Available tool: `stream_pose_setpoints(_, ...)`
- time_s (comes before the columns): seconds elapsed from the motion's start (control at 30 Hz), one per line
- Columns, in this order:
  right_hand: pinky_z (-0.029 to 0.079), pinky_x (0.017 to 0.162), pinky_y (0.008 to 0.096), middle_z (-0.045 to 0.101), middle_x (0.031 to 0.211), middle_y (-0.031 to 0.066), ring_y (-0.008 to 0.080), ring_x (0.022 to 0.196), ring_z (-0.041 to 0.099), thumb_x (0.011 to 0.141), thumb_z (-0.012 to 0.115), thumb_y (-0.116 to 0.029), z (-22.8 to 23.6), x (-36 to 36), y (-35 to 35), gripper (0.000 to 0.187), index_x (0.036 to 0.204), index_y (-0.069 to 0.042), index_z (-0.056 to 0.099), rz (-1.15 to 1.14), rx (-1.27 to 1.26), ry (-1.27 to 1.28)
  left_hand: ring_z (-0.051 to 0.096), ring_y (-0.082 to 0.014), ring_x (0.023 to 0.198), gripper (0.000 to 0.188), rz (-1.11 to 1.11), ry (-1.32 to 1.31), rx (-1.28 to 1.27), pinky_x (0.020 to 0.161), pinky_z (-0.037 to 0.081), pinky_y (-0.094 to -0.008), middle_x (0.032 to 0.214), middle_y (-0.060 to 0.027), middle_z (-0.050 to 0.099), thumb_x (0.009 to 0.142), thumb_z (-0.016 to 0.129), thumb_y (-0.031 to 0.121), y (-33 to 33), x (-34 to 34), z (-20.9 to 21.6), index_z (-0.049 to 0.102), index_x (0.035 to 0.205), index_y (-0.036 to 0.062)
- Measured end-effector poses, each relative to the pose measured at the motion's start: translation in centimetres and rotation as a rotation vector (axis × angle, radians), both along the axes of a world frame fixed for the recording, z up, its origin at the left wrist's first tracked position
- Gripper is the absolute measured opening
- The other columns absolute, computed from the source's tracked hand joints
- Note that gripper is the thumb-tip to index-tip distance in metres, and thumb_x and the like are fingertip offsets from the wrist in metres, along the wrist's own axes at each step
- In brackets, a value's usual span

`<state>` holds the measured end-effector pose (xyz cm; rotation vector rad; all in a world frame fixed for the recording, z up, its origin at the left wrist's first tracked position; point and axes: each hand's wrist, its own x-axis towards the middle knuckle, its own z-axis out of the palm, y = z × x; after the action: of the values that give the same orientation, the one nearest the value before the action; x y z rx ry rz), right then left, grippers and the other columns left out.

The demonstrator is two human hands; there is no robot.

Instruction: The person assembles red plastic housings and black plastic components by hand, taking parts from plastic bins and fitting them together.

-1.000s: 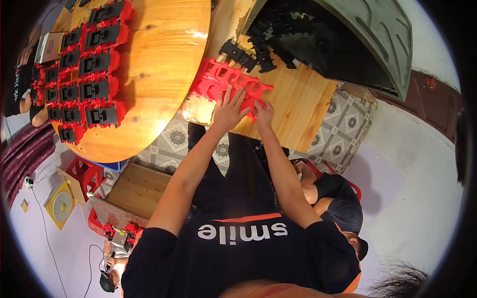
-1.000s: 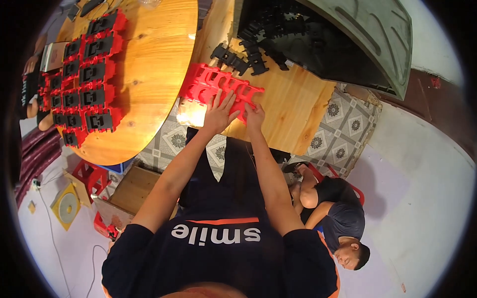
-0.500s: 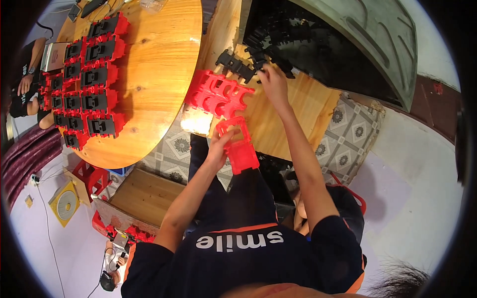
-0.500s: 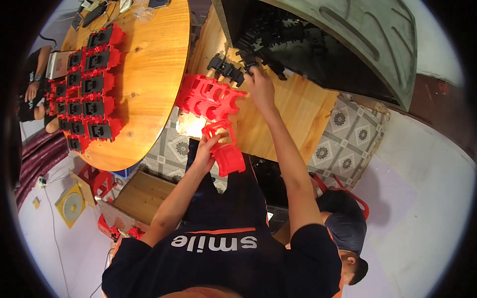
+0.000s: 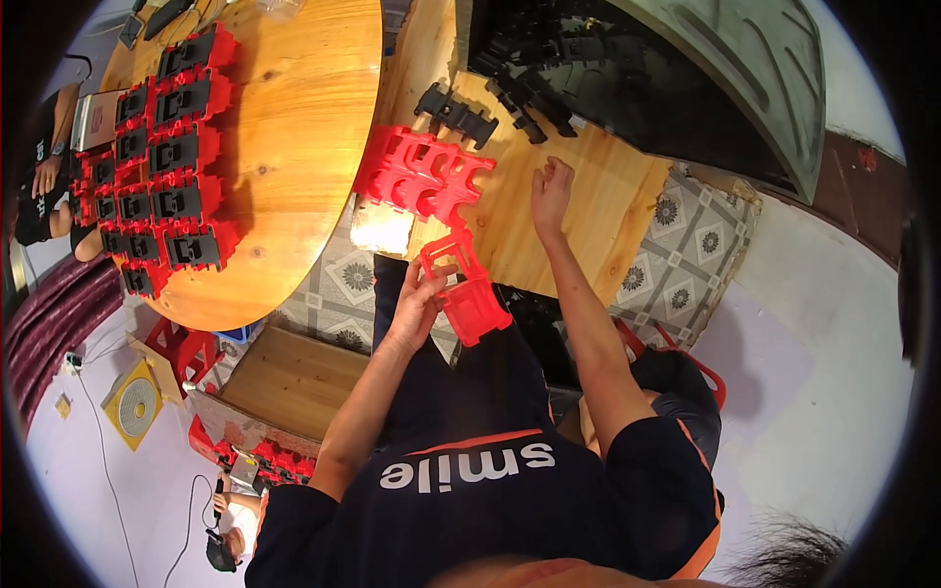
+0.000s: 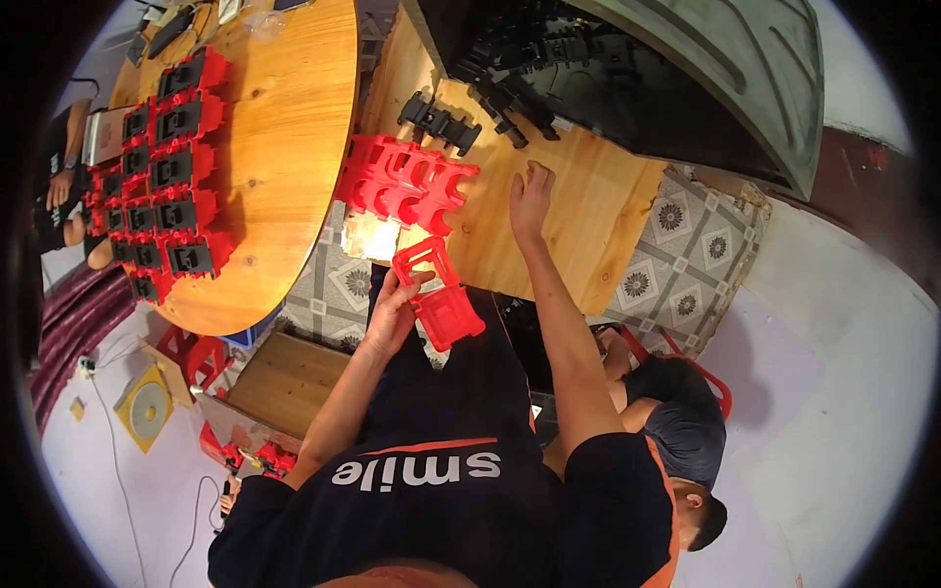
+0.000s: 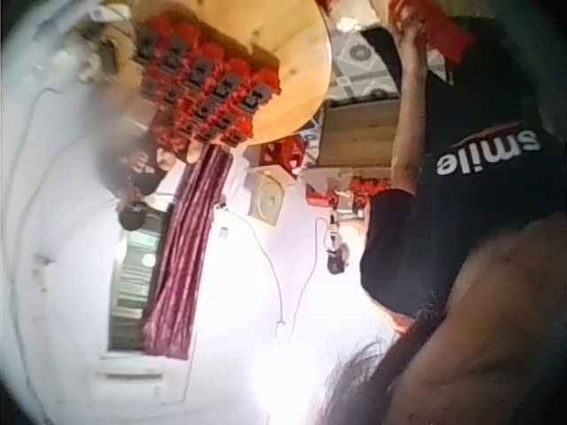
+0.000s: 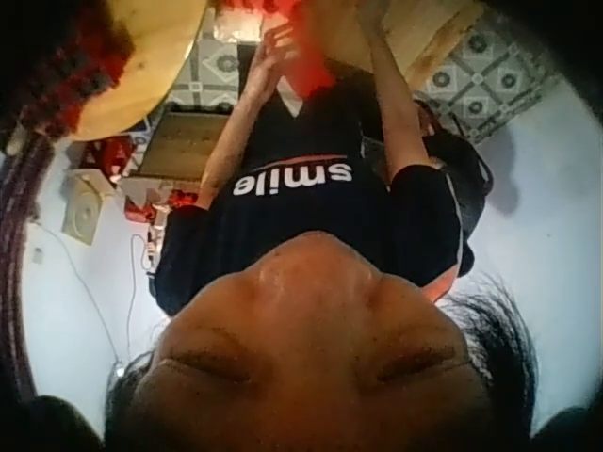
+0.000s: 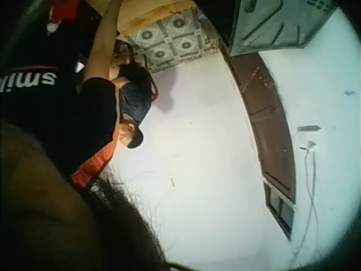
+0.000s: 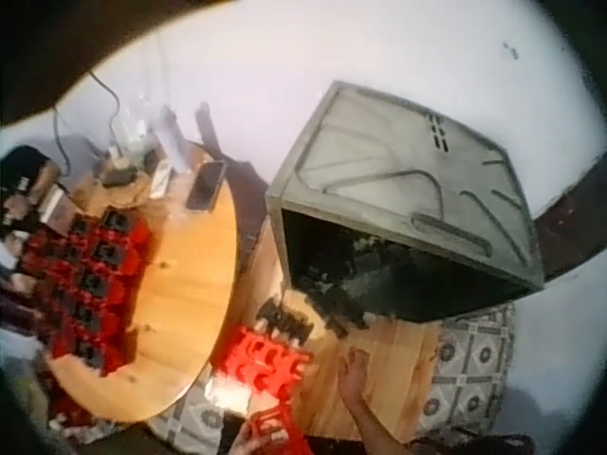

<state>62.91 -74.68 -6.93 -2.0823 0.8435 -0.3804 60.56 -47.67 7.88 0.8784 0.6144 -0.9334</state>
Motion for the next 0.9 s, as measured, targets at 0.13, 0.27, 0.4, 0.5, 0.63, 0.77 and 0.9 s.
stream_pose_setpoints(0.13, 0.045, 0.088, 0.0446, 0.051, 0.118, 0.0170, 0.0362, 0.109, 0.051, 0.081, 0.073, -0.016, 2.1, 4.4, 0.3, 0.047, 0.120, -0.005, 0.049, 0.113, -0.427, -0.047, 0.059, -0.0240, 0.111, 0.063, -0.036, -0.007, 0.076, 0.092, 0.049, -0.0387, 0.126, -0.0120, 0.056, 0.089, 0.059, 0.008, 0.6, -0.5, -1.3, 0.028, 0.143, 0.0129)
stream_pose_setpoints(0.27, 0.044, 0.085, 0.0433, 0.051, 0.119, 0.0154, 0.0327, 0.104, 0.052, 0.075, 0.077, -0.025, 1.0, 9.6, -0.8, 0.050, 0.116, -0.010, 0.054, 0.097, -0.620, 0.347, 0.059, -0.0239, 0.111, 0.067, -0.086, -0.025, 0.128, 0.094, 0.048, -0.0395, 0.126, -0.0120, 0.056, 0.089, 0.060, 0.008, 0.0, 0.0, -0.2, 0.025, 0.146, 0.0137)
stream_pose_setpoints(0.4, 0.044, 0.083, 0.0428, 0.051, 0.115, 0.0133, 0.0306, 0.101, 0.053, 0.075, 0.077, -0.025, -0.5, 9.2, -1.1, 0.044, 0.113, -0.015, 0.056, 0.173, -0.743, 0.204, 0.060, -0.0260, 0.110, 0.069, -0.067, -0.037, 0.145, 0.096, 0.047, -0.0407, 0.127, -0.0124, 0.055, 0.088, 0.060, 0.008, 0.3, -0.3, -0.1, 0.024, 0.147, 0.0129)
stream_pose_setpoints(0.5, 0.046, 0.082, 0.0429, 0.052, 0.112, 0.0108, 0.0318, 0.101, 0.054, 0.077, 0.074, -0.021, -5.0, 8.5, -3.0, 0.038, 0.110, -0.016, 0.057, 0.331, -0.787, 0.207, 0.060, -0.0290, 0.111, 0.068, -0.048, -0.040, 0.110, 0.098, 0.046, -0.0423, 0.128, -0.0135, 0.055, 0.089, 0.061, 0.010, 0.0, 0.0, -0.4, 0.024, 0.147, 0.0115)
stream_pose_setpoints(0.63, 0.049, 0.076, 0.0403, 0.054, 0.103, 0.0109, 0.0309, 0.092, 0.058, 0.080, 0.070, -0.014, -3.0, 6.4, -2.9, 0.026, 0.104, -0.012, 0.061, 0.372, -0.508, 0.033, 0.050, -0.0271, 0.124, 0.070, 0.041, -0.080, 0.041, 0.101, 0.045, -0.0441, 0.132, -0.0142, 0.051, 0.093, 0.062, 0.016, -0.6, 1.2, 0.0, 0.020, 0.149, 0.0108)
stream_pose_setpoints(0.77, 0.050, 0.071, 0.0375, 0.056, 0.095, 0.0121, 0.0292, 0.086, 0.061, 0.081, 0.071, -0.012, 11.8, 1.6, 0.7, 0.019, 0.098, -0.005, 0.065, 0.388, -0.160, -0.130, 0.049, -0.0275, 0.126, 0.072, 0.122, -0.167, 0.018, 0.103, 0.042, -0.0456, 0.135, -0.0159, 0.049, 0.095, 0.060, 0.018, -0.9, 3.4, 1.5, 0.015, 0.151, 0.0108)
stream_pose_setpoints(0.9, 0.049, 0.065, 0.0327, 0.057, 0.093, 0.0121, 0.0255, 0.081, 0.062, 0.082, 0.072, -0.009, 24.5, -3.3, 5.0, 0.019, 0.098, 0.000, 0.066, 0.508, -0.069, -0.158, 0.050, -0.0258, 0.123, 0.079, 0.103, -0.252, -0.045, 0.101, 0.043, -0.0444, 0.136, -0.0147, 0.049, 0.095, 0.061, 0.021, -2.0, 5.6, 4.2, 0.008, 0.153, 0.0128)
